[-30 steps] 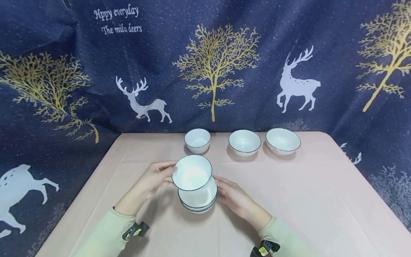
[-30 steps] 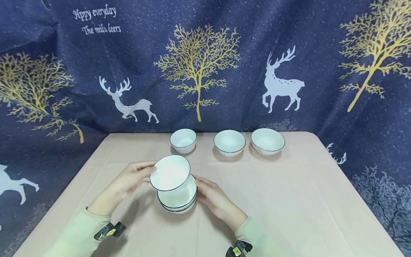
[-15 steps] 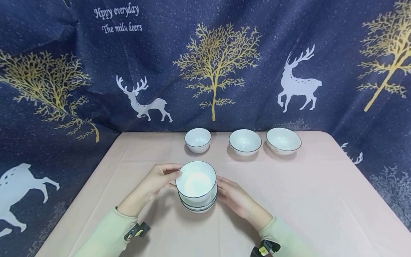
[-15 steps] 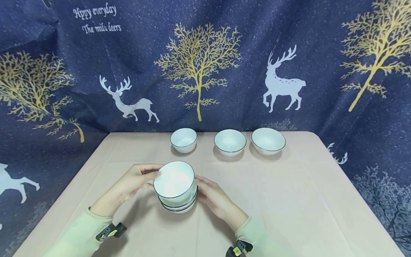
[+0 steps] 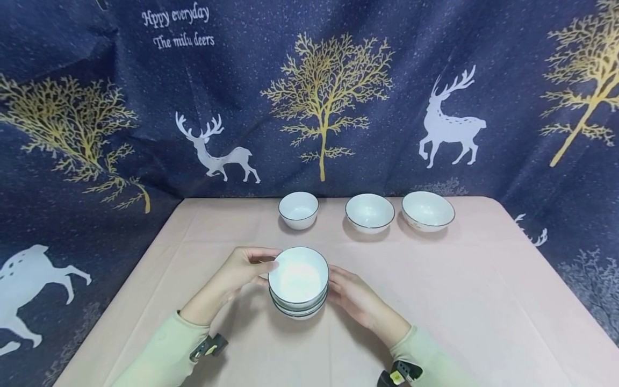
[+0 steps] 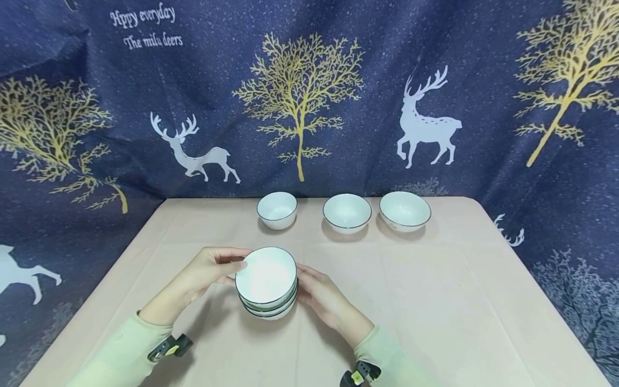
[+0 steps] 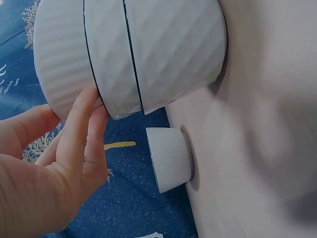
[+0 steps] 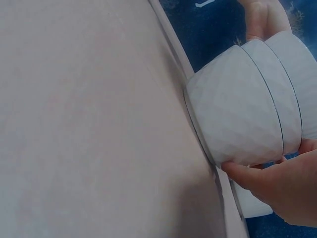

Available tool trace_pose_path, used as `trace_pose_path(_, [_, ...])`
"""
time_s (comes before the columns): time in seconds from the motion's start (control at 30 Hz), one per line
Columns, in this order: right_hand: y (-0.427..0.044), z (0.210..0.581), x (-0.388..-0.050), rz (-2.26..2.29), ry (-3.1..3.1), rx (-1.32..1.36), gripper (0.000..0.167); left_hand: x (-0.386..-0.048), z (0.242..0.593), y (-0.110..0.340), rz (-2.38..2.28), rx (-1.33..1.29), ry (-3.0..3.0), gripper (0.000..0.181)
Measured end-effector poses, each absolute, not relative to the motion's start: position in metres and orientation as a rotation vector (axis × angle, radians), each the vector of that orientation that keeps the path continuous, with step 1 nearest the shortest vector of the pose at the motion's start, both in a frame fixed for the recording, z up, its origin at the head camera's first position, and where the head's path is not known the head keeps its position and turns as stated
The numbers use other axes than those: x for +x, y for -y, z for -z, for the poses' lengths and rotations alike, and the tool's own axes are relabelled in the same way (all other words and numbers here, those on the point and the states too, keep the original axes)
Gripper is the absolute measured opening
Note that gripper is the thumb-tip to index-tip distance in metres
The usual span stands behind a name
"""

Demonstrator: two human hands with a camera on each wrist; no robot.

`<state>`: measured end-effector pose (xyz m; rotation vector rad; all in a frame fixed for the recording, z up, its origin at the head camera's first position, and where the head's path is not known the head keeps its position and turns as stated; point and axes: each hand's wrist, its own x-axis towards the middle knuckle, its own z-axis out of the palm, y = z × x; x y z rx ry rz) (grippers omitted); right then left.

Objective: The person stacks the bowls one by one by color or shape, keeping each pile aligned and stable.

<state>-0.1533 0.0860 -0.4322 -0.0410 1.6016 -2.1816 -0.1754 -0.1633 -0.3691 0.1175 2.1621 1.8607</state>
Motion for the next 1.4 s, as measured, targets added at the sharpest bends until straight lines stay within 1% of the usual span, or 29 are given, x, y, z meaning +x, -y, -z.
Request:
trace_pose_path(0.3, [-0.086,0.433,-0.152,2.186,-1.598,-0.035,0.057,-0.177,0.373,0.164,-1.788,0.141,-2.244,0.032])
trace_pose_path(0.47, [-0.087,0.432,-0.151,2.192,-1.587,-0.054,0.055,-0.181,0.375,0.168,-1.751,0.197,-2.273,0.029])
trace_pose_path(0.9, [-0.088,0.431,-0.152,2.203,-1.571,-0.064,0.054,-0.193,0.381,0.181,-1.745,0.253,-2.130,0.035])
trace_pose_path(1.17, [-0.088,0.433,-0.151,2.197,-1.568,-0.072,0.056,-0.208,0.383,0.190,-1.794,0.163,-2.043,0.041])
trace_pose_path(1.4, [-0.089,0.434,-0.152,2.192,-1.580,-0.060,0.057,-0.228,0.383,0.192,-1.922,0.087,-1.905,0.041])
